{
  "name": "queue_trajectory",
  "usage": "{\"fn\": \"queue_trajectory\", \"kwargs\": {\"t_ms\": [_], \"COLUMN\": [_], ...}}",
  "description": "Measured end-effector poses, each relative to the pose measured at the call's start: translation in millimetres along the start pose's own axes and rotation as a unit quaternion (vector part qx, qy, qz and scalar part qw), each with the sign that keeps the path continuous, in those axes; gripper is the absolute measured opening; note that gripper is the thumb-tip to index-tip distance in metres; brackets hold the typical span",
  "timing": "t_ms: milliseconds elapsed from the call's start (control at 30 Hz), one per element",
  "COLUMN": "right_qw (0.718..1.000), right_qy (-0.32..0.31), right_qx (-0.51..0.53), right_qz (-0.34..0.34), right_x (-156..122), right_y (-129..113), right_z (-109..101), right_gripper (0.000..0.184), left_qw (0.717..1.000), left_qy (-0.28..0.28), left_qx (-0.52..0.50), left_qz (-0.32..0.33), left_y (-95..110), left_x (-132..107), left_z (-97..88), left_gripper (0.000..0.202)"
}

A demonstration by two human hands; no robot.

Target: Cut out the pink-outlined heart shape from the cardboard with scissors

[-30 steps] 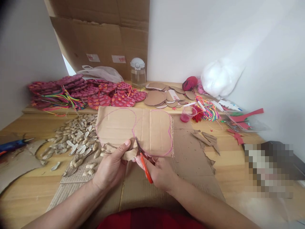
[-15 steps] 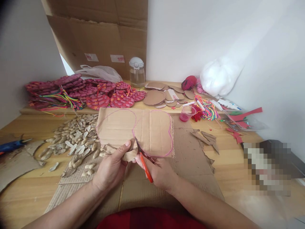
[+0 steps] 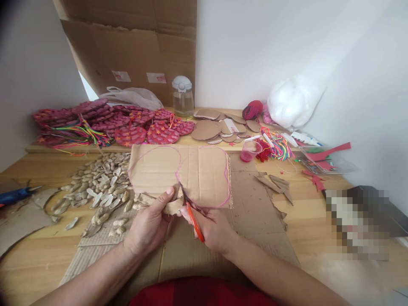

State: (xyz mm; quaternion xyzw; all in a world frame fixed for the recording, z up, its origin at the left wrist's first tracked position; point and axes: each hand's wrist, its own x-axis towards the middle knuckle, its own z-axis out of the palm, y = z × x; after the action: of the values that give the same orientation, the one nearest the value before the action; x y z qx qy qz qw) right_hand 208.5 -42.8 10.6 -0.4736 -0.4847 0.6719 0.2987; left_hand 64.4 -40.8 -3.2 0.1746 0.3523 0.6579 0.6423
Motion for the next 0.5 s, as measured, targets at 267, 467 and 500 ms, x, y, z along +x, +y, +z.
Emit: {"fn": "queue_trajectory", "kwargs": {"t_ms": [267,467,500], "right_qw": [1.0,1.0,0.999], "right_qy": [-0.005,0.001,0.001], "right_qx": [-0.008,0.021,0.025], "right_qz": [-0.027,-0.022,-0.022], "right_x": [-1.1,-0.6,-0.4], "right_y": [3.3,7.8,8.1], "right_z": [-2.2,0.8,1.1], "right_gripper": [0.051,0.052,0.052], "left_qw": [1.0,1.0,0.999], "left_qy": [0.009,0.027,0.028], "left_qx": [0.001,-0.013,-0.015], "left_qz": [0.0,-0.006,-0.007], "left_y": [-1.8,-2.3,-2.3], "left_x": [1.6,2.2,2.3], "left_z": [-2.5,-1.8,-1.9], "left_gripper": [0.048,0.048,0.047]}}
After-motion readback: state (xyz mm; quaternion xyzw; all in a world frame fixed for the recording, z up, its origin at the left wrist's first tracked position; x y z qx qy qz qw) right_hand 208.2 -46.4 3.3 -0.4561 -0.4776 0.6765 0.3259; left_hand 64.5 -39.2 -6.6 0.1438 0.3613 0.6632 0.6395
